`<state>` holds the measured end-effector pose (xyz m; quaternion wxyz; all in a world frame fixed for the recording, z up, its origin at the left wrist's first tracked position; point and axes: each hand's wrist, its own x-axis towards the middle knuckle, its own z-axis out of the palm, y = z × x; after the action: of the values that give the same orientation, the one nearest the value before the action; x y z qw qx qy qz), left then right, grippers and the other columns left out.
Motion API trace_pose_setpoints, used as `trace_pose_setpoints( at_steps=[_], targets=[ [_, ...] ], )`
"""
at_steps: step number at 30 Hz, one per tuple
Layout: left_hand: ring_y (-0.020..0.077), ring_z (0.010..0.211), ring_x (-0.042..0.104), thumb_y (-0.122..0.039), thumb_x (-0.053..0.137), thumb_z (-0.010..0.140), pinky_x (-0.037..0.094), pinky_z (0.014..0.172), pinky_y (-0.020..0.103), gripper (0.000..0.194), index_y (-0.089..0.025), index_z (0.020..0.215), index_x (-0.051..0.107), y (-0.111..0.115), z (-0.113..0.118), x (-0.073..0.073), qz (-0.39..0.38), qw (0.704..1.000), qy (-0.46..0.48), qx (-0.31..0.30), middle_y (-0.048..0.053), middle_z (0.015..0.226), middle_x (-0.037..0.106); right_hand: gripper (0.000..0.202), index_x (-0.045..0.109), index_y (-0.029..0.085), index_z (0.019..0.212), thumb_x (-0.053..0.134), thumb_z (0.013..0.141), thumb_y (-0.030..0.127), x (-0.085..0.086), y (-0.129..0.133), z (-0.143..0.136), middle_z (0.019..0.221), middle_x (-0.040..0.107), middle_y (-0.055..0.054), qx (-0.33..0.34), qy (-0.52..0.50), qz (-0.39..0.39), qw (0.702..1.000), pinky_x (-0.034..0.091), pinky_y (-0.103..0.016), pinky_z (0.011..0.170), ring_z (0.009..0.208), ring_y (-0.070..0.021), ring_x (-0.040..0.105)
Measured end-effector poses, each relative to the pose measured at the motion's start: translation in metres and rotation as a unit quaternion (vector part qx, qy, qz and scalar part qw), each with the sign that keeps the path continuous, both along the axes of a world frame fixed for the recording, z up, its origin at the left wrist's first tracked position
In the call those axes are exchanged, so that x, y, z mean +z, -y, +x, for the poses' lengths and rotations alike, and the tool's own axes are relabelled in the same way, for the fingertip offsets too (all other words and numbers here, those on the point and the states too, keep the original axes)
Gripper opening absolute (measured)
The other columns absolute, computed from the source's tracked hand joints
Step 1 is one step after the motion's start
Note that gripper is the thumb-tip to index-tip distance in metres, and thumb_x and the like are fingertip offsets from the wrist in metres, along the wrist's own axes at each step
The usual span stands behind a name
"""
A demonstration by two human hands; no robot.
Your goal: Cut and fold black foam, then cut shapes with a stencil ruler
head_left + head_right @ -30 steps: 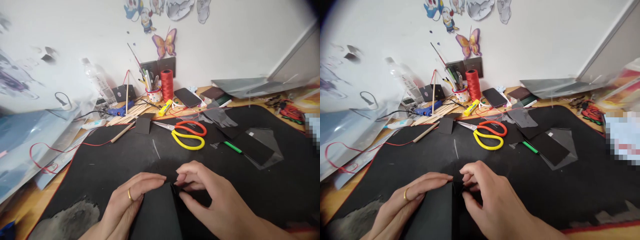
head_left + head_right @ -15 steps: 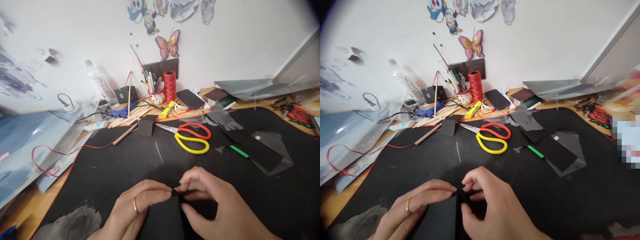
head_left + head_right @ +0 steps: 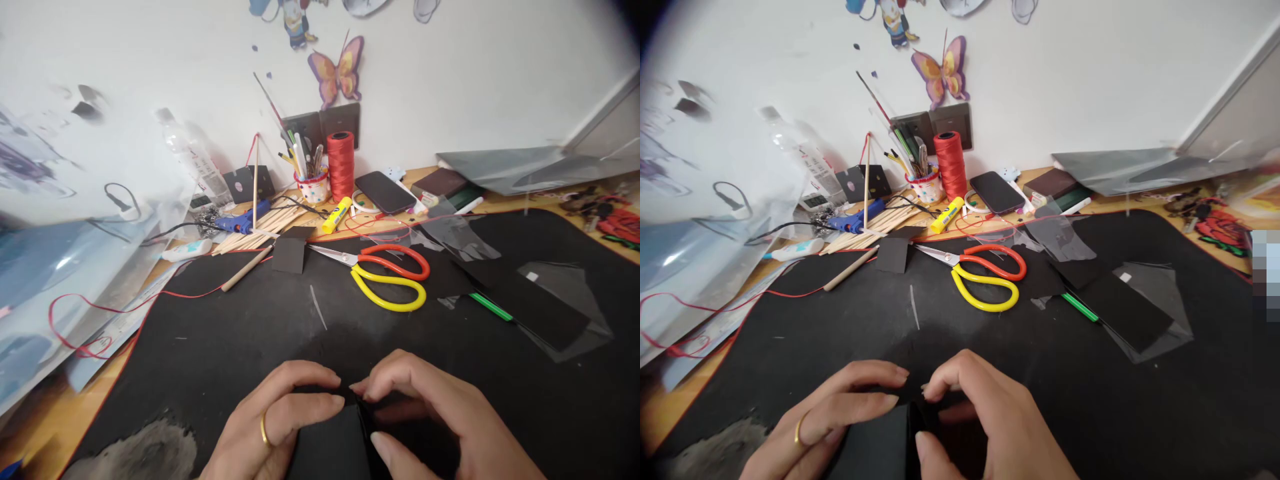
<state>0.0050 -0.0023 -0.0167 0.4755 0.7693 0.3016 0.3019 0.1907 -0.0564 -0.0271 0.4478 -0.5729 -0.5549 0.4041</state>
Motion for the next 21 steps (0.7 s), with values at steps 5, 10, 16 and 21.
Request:
trace_pose_setpoints(
  at_steps=[5,10,16,21],
  targets=[
    [0.0191,0.099,0.057,-0.025,0.040,0.090,0.048,0.080,0.022,0.027,-0.024,0.107,0.060,0.004,-0.001,0.004,0.038,0.998,-0.034,0.034,0.006,0.109,0.060,0.024,0.055,0.024,0.080,0.053,0.065,0.005,0.002,0.000,0.003,0.076,0.062,0.005,0.012,0.009,0.020,1.000,0.054,-0.014,0.062,0.068,-0.0085,0.062],
    [0.0170,0.104,0.054,-0.016,0.036,0.090,0.043,0.089,0.024,0.031,-0.023,0.112,0.057,0.001,-0.006,0.004,0.043,0.998,-0.054,-0.012,0.005,0.115,0.056,0.018,0.056,0.021,0.087,0.049,0.075,0.009,0.000,-0.005,0.014,0.082,0.063,0.002,0.102,0.016,0.028,0.994,0.052,-0.018,0.064,0.072,-0.0096,0.061],
    [0.0160,0.101,0.054,-0.011,0.032,0.090,0.040,0.088,0.024,0.034,-0.019,0.113,0.055,-0.002,-0.007,0.002,0.043,0.997,-0.020,-0.064,0.007,0.112,0.056,0.034,0.057,0.019,0.092,0.050,0.065,-0.001,0.013,-0.011,0.029,0.095,0.062,-0.001,0.208,0.099,0.053,0.972,0.048,-0.025,0.079,0.087,-0.0127,0.058],
    [0.0153,0.100,0.053,-0.014,0.031,0.092,0.037,0.088,0.024,0.032,-0.018,0.109,0.058,0.001,-0.004,-0.001,0.062,0.998,0.001,-0.025,0.006,0.109,0.057,0.055,0.051,0.022,0.111,0.065,0.060,0.005,0.030,-0.014,0.040,0.114,0.054,0.000,0.310,0.128,-0.023,0.942,0.044,-0.022,0.088,0.104,-0.0126,0.052]
  ],
)
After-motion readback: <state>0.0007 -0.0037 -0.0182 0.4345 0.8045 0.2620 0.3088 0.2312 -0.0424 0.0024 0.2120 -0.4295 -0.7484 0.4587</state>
